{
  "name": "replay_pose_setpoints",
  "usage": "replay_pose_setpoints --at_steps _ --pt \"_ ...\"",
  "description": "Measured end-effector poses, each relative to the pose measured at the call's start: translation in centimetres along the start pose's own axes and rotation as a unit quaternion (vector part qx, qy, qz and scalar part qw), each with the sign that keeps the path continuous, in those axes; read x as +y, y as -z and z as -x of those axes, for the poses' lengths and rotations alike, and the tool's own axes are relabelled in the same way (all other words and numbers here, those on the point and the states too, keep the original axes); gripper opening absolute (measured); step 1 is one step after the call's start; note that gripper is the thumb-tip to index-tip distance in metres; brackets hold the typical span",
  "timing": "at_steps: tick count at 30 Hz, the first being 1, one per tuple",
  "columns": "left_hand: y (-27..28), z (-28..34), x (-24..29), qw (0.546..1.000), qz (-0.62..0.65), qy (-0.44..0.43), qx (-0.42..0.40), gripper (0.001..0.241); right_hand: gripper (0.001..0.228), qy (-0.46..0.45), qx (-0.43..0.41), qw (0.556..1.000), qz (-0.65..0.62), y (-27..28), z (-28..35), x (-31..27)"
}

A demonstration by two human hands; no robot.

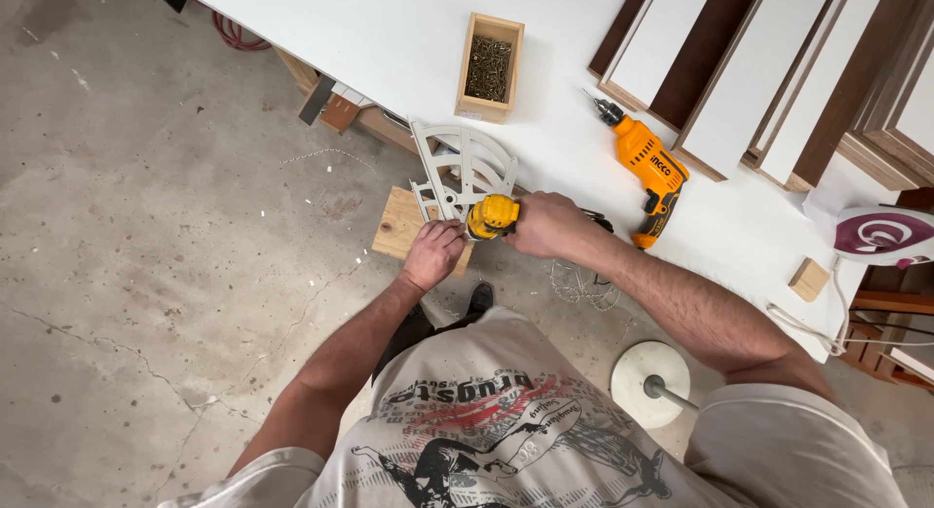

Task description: Assembling shoe rack mechanisms by attaching plastic hinges to wooden blocks using a power drill and screws.

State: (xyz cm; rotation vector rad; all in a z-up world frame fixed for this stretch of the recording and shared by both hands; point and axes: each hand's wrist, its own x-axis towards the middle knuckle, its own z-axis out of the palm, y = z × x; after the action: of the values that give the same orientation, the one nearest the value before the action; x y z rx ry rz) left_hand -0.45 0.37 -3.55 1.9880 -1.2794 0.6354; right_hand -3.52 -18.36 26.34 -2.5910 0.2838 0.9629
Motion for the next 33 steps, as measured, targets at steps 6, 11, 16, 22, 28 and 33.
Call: replay_pose_setpoints --at_steps 6,11,16,22,28,33 --pt "0.0 -0.3 0.0 1.0 -0.011 -0.004 0.01 0.009 0.042 0.001 0.001 1.0 0.015 -0.3 -0.5 0.1" --pt "0.1 -0.4 0.0 1.0 -0.007 -0.01 0.016 0.007 0.042 0.004 -0.002 1.0 0.02 -0.3 -1.5 0.8" --pt "-0.4 0.2 0.0 1.0 -0.003 -0.008 0.011 0.008 0.041 -0.001 -0.01 1.0 0.023 0.3 -0.9 0.1" --pt "-0.6 0.4 0.0 1.0 -0.001 -0.01 0.009 0.006 0.04 0.001 -0.004 1.0 0.016 0.4 -1.1 0.1" --pt "-0.6 0.2 -0.3 1.0 -0.008 -0.015 0.014 0.007 0.039 -0.007 -0.001 1.0 0.007 -0.1 -1.6 0.8" --pt "-0.6 -0.3 -0.4 1.0 -0.006 -0.013 0.015 0.007 0.04 -0.005 -0.004 1.0 -0.002 0.1 -1.6 1.0"
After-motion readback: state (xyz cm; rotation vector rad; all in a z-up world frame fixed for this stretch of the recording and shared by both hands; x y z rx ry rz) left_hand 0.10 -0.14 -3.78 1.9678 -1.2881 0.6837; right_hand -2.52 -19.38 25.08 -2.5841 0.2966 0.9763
